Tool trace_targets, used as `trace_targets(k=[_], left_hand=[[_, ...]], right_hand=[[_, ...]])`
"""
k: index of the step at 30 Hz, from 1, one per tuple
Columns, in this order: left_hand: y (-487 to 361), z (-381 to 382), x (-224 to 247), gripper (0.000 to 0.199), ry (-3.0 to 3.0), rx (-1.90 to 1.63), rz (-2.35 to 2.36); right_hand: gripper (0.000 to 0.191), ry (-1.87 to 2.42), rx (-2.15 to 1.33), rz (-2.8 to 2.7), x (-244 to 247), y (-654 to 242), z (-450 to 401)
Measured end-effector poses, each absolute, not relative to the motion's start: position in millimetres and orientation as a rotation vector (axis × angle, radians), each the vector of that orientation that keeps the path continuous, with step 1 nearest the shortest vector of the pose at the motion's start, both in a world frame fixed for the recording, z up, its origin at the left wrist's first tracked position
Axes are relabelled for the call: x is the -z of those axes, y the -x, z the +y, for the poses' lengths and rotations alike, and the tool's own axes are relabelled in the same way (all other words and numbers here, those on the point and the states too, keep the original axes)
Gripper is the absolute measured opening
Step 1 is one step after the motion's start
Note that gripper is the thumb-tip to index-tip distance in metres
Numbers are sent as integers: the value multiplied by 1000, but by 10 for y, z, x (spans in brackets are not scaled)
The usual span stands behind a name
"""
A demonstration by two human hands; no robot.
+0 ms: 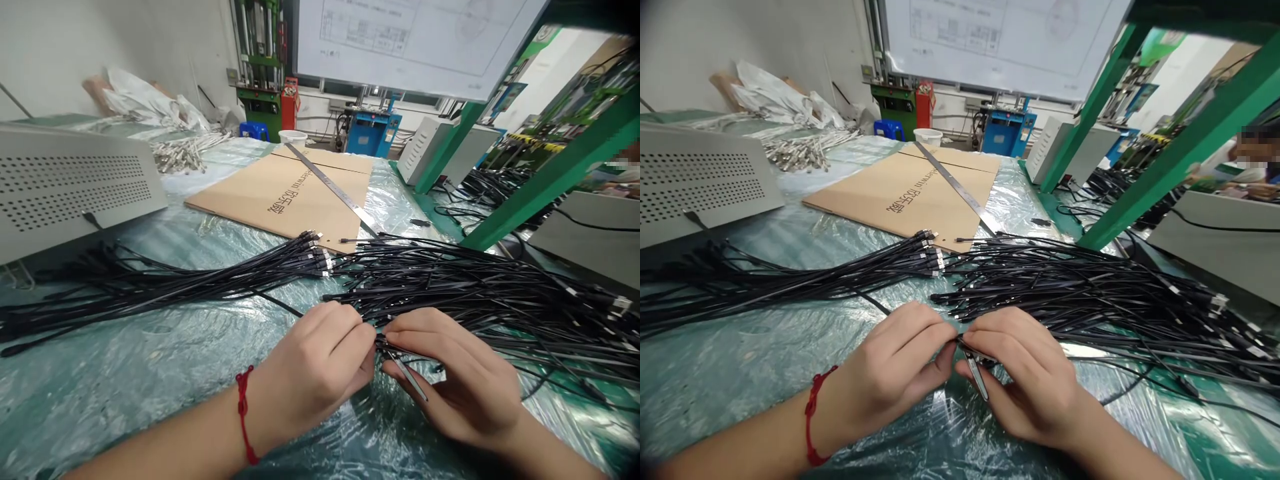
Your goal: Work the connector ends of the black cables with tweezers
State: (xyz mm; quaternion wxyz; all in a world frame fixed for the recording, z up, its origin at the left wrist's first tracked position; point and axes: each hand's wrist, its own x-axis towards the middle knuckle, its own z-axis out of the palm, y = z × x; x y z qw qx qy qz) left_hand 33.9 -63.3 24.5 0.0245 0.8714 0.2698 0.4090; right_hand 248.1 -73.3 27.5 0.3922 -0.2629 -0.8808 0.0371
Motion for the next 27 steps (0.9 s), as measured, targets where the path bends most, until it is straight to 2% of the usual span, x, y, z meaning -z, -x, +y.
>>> trace_targets(k=[6, 11, 14, 18, 20, 22, 24, 27], left_hand=[[-343, -627, -220, 11, -2732, -1252, 815], [-345, -627, -209, 11, -2730, -1221, 822], [-344, -627, -220, 8, -2677, -1255, 826], [-323, -609, -227, 17, -2674, -1299, 808], [-302, -592, -217, 23, -2698, -1265, 761], [-281, -577, -202, 23, -2712, -1238, 730], [-270, -570, -192, 21, -2729, -1258, 745], [-276, -571, -196, 16, -2764, -1299, 810]], right_hand=[[30, 683, -84, -2253, -295, -2457, -717], [30, 651, -85, -2269, -260, -2480, -698], [26, 796, -122, -2165, -220, -2489, -685], [17, 1118, -457, -1896, -208, -2428, -649], [12, 1149, -748, -1784, -209, -2389, -622], [12, 1139, -887, -1728, -198, -2376, -605], [12, 1156, -771, -1752, -172, -2398, -611], [23, 1061, -346, -1879, -140, -2456, -663]])
